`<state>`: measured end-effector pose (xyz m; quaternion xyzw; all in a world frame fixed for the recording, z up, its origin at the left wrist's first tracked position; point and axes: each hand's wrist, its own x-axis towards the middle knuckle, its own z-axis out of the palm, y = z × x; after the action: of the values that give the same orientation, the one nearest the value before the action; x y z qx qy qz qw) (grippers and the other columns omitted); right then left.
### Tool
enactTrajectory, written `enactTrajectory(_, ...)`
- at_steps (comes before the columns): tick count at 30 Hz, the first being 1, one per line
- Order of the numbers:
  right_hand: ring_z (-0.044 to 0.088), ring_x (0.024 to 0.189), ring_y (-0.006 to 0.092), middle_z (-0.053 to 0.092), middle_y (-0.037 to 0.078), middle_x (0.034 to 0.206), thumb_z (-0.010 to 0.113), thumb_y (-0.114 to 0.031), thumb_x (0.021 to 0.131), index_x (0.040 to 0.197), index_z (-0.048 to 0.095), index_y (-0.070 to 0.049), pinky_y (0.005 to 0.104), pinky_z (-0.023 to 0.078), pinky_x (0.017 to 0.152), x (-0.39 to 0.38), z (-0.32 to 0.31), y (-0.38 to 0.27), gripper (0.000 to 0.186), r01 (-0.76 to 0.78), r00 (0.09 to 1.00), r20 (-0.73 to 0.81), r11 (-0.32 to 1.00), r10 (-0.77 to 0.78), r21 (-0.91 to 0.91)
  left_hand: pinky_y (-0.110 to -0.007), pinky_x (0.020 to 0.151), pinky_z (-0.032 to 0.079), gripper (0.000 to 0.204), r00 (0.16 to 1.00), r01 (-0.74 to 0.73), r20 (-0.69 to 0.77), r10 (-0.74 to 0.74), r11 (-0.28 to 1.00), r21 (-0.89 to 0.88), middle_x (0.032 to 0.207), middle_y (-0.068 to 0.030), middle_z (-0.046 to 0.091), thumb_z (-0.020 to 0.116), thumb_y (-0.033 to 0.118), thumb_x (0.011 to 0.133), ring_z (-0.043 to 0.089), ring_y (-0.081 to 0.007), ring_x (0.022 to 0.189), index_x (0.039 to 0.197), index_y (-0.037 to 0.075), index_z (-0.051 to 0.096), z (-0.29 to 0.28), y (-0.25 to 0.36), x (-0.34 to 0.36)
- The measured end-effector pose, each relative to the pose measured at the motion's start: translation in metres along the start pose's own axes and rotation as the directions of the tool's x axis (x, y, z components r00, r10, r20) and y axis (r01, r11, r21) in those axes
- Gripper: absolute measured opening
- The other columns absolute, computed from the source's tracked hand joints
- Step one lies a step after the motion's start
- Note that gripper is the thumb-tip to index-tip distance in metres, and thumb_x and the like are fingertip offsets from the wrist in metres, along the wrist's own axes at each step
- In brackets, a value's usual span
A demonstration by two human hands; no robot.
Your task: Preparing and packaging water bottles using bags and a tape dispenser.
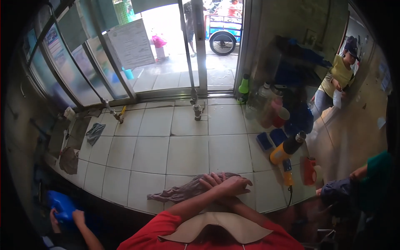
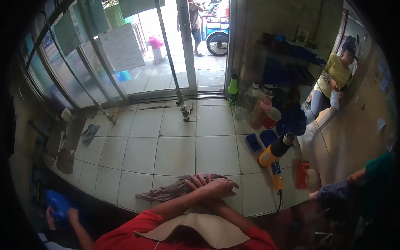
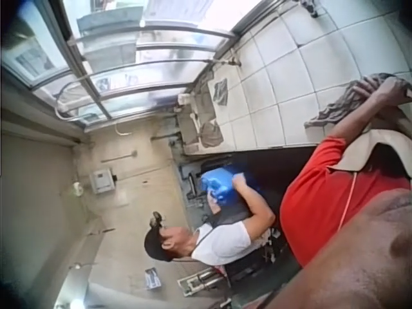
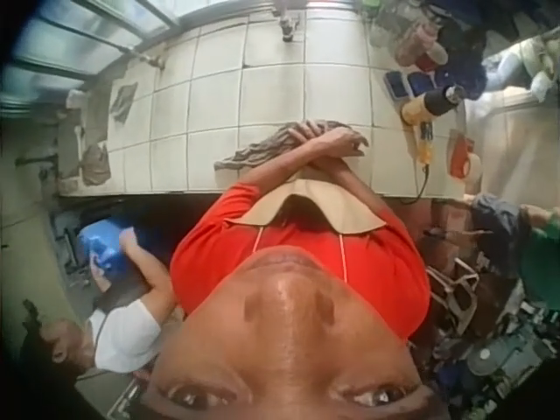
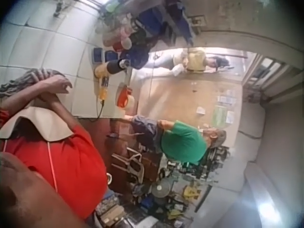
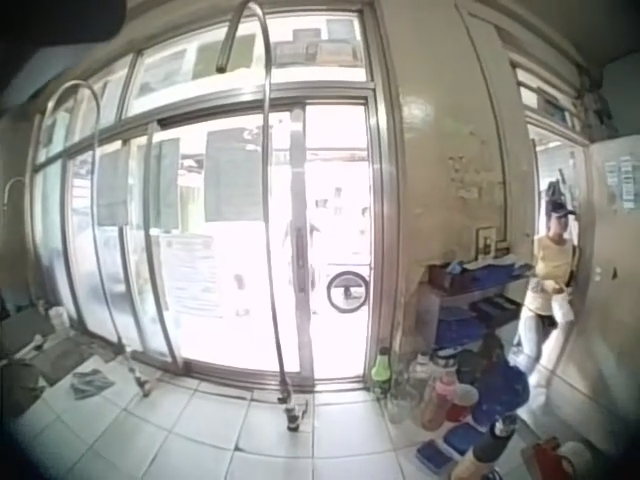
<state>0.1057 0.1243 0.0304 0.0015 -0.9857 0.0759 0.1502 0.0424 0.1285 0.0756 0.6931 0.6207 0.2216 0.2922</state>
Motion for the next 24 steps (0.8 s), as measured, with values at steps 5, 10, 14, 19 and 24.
enactTrajectory(5, 0.033, 0.145, 0.0370, 0.028, 0.011, 0.161, 0.042, -0.045, 0.098, 0.154, 0.032, -0.022, 0.0686, 0.025, 0.113, 0.004, 0.000, 0.000, 0.061, 0.012, 1.000, -0.013, 1.000, -0.012, 0.021, -0.043, 0.083, 0.050, 0.034, 1.000, 0.019, 0.005, -0.019, 1.000, -0.005, 0.097, -0.0087, 0.071, 0.069, 0.022, 0.088, 0.066, -0.0328, 0.087, 0.118, 0.006, 0.067, -0.014, 0.007, -0.005)
enactTrajectory(10, 0.032, 0.146, 0.0377, 0.028, 0.011, 0.161, 0.043, -0.045, 0.098, 0.154, 0.031, -0.022, 0.0686, 0.023, 0.114, 0.002, 0.001, 0.002, 0.062, 0.011, 1.000, -0.005, 0.999, -0.011, 0.035, -0.043, 0.082, 0.050, 0.034, 0.999, 0.029, 0.021, -0.029, 0.999, -0.023, 0.096, -0.0094, 0.071, 0.068, 0.021, 0.089, 0.066, -0.0328, 0.086, 0.119, 0.006, 0.067, -0.015, 0.011, -0.003)
enactTrajectory(14, 0.031, 0.146, 0.0379, 0.027, 0.012, 0.161, 0.043, -0.044, 0.098, 0.154, 0.031, -0.021, 0.0687, 0.023, 0.114, 0.001, 0.002, 0.002, 0.062, 0.015, 1.000, -0.001, 0.999, -0.015, 0.034, -0.042, 0.080, 0.050, 0.034, 1.000, 0.026, 0.016, -0.025, 0.999, -0.041, 0.095, -0.0090, 0.071, 0.068, 0.022, 0.089, 0.066, -0.0320, 0.084, 0.119, 0.007, 0.067, -0.013, 0.008, -0.003)
enactTrajectory(19, 0.031, 0.146, 0.0381, 0.027, 0.012, 0.161, 0.044, -0.043, 0.098, 0.154, 0.031, -0.022, 0.0692, 0.022, 0.114, 0.002, 0.003, 0.001, 0.062, 0.018, 1.000, -0.008, 0.998, -0.017, 0.060, -0.041, 0.077, 0.049, 0.035, 1.000, 0.028, -0.002, -0.028, 0.999, -0.032, 0.090, -0.0071, 0.069, 0.068, 0.024, 0.089, 0.065, -0.0300, 0.081, 0.120, 0.010, 0.067, -0.008, 0.004, -0.005)
enactTrajectory(24, 0.031, 0.146, 0.0382, 0.027, 0.011, 0.161, 0.045, -0.043, 0.097, 0.154, 0.031, -0.022, 0.0697, 0.021, 0.114, 0.001, 0.005, 0.001, 0.062, 0.008, 1.000, -0.011, 0.998, -0.007, 0.069, -0.041, 0.078, 0.049, 0.034, 0.999, 0.043, 0.011, -0.043, 0.999, -0.022, 0.093, -0.0081, 0.070, 0.068, 0.023, 0.089, 0.065, -0.0307, 0.082, 0.120, 0.009, 0.067, -0.013, 0.010, -0.005)
